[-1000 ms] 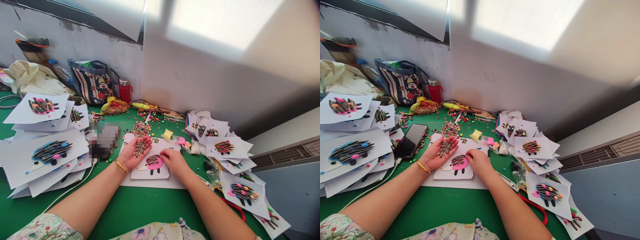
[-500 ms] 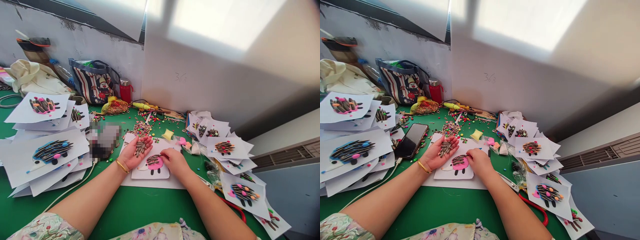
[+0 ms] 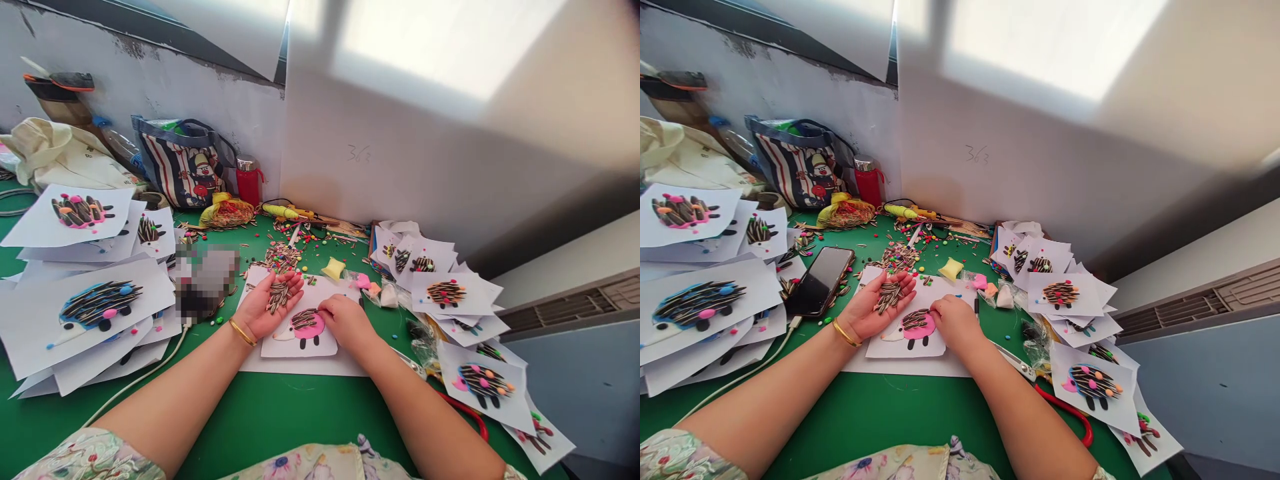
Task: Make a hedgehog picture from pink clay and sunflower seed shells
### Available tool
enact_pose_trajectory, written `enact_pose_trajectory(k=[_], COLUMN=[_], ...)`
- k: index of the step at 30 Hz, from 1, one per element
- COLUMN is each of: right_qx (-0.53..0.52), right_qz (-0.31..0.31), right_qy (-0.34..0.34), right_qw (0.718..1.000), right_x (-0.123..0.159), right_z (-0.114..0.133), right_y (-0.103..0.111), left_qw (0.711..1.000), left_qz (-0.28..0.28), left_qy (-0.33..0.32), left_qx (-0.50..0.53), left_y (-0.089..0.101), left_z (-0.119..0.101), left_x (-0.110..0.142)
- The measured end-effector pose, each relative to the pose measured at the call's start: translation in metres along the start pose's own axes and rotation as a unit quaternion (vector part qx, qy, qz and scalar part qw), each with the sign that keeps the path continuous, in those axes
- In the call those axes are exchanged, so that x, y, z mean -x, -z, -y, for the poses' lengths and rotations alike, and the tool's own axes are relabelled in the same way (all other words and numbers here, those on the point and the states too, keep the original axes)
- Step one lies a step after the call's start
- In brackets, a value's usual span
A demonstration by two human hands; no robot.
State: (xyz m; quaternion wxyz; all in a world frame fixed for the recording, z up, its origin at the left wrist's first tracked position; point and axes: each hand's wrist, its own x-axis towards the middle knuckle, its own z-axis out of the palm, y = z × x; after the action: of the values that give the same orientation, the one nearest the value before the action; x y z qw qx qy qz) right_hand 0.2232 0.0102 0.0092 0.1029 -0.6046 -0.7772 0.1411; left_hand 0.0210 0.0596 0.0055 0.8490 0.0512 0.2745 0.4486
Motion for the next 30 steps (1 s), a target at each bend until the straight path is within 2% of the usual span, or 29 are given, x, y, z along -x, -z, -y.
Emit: enact_pose_trajectory(k=[24, 30], right_qx=[-0.012, -0.034], right_qz=[-0.001, -0.056], right_qy=[0.002, 0.011], right_qw=[1.000, 0.998], right_x=[-0.0013, 0.0027], right_z=[-0.0010, -0.0045], right_y=[-0.0041, -0.0014], left_qw=[1.000, 1.000], left_qz=[-0.006, -0.010], left_qy=[-0.004, -0.006], left_qx=[0.003, 0.007], left_y=[-0.0018, -0.0017], left_z=[0.0003, 0.0004], left_x=[0.0013, 0.0021])
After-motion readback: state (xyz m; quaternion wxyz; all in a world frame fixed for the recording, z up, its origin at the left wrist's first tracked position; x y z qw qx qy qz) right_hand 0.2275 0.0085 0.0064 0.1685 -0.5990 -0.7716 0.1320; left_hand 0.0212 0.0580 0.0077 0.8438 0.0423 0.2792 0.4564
